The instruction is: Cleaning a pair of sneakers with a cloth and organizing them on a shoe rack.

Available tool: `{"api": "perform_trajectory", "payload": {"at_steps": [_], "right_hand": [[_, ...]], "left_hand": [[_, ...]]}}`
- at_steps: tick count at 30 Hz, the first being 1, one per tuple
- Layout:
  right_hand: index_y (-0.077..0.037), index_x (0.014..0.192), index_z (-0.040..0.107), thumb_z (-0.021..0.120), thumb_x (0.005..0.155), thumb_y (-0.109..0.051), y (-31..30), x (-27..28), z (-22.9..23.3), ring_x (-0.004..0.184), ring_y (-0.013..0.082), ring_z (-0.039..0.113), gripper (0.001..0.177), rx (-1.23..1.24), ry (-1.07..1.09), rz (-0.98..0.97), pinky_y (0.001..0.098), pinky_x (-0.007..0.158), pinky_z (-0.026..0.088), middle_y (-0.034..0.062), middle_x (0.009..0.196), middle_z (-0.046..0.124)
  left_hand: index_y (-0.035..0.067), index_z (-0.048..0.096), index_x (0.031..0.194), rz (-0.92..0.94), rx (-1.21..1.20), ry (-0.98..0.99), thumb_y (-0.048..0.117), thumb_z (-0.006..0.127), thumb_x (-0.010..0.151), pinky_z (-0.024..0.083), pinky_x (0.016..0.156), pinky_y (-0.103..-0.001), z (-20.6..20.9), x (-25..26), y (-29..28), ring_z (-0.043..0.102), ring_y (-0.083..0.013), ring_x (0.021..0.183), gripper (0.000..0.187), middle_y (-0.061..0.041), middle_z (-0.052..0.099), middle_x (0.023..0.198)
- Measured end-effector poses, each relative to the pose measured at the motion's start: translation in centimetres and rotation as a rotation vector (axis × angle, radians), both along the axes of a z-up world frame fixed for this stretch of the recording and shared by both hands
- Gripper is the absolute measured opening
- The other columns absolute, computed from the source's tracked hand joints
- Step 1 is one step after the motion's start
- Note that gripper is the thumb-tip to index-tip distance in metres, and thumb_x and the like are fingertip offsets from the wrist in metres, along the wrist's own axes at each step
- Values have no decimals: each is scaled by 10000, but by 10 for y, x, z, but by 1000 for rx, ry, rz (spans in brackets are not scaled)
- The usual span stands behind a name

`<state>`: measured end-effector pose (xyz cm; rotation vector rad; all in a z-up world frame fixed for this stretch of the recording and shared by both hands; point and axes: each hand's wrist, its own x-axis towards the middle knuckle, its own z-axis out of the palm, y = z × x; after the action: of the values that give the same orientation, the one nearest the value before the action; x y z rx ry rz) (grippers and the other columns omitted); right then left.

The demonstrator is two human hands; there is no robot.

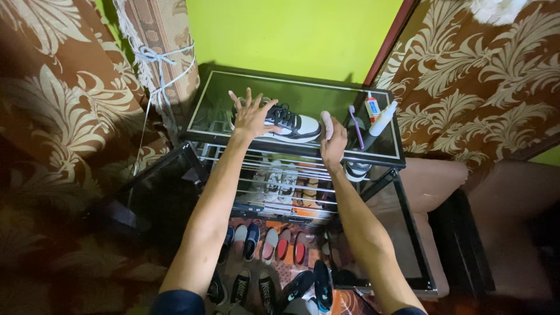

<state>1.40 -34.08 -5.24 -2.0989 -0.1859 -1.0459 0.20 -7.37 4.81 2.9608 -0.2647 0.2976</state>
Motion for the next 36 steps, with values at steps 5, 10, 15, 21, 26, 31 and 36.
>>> {"api": "perform_trajectory", "payload": {"at_steps": [5, 10, 15, 21, 26, 31, 36], "right_hand": [[-145, 1292, 663, 602, 881, -41, 4, -11, 10, 1128, 393, 659, 428, -28, 14, 27, 485, 1008, 510, 155, 1158, 704], [-124, 1326, 663, 582, 887, -37, -1, -6, 5, 1154, 391, 654, 454, -30, 30, 123, 475, 1036, 495, 176, 1221, 703], [-170, 1463, 550, 513, 856, -86, -5, -3, 3, 1174, 396, 639, 614, -142, 95, 180, 500, 1054, 494, 183, 1256, 673], [-101, 1456, 543, 504, 816, -36, -23, 24, -25, 1226, 470, 597, 645, -227, 73, 247, 560, 1111, 413, 244, 1328, 644], [-32, 1464, 502, 638, 685, 46, -14, 1, 26, 1421, 458, 421, 794, -395, -6, 244, 540, 1203, 302, 276, 1551, 440], [-23, 1472, 501, 661, 661, 104, 10, 17, 35, 1441, 444, 411, 836, -556, -75, 272, 512, 1222, 295, 281, 1545, 447], [-52, 1365, 626, 619, 689, 25, 19, 32, 7, 1331, 378, 568, 681, -726, -163, 288, 459, 1208, 358, 172, 1348, 666]], "left_hand": [[421, 385, 1520, -14, 24, -58, 762, 671, 767, 115, 1138, -774, -12, -5, 2, 301, -441, 1500, 875, -179, 473, 1546], [375, 427, 1498, -3, -21, -206, 739, 693, 740, 86, 1133, -788, -38, -1, 0, 424, -423, 1431, 882, -194, 492, 1506], [369, 474, 1480, 26, -150, -343, 690, 743, 741, 52, 1181, -731, -49, -15, -5, 406, -396, 1440, 850, -147, 441, 1528], [354, 514, 1456, 39, -344, -350, 596, 824, 713, 89, 1209, -706, -52, -24, -13, 349, -409, 1479, 841, -131, 412, 1552], [345, 525, 1447, 37, -342, -371, 562, 842, 714, 86, 1211, -697, -47, -30, -14, 343, -407, 1479, 827, -119, 403, 1547], [341, 532, 1443, 41, -349, -378, 562, 841, 717, 86, 1219, -689, -48, -32, -13, 334, -402, 1483, 819, -114, 398, 1545], [359, 530, 1445, 37, -352, -397, 570, 835, 729, 51, 1222, -671, -53, -26, -14, 340, -408, 1486, 807, -114, 398, 1550]]}}
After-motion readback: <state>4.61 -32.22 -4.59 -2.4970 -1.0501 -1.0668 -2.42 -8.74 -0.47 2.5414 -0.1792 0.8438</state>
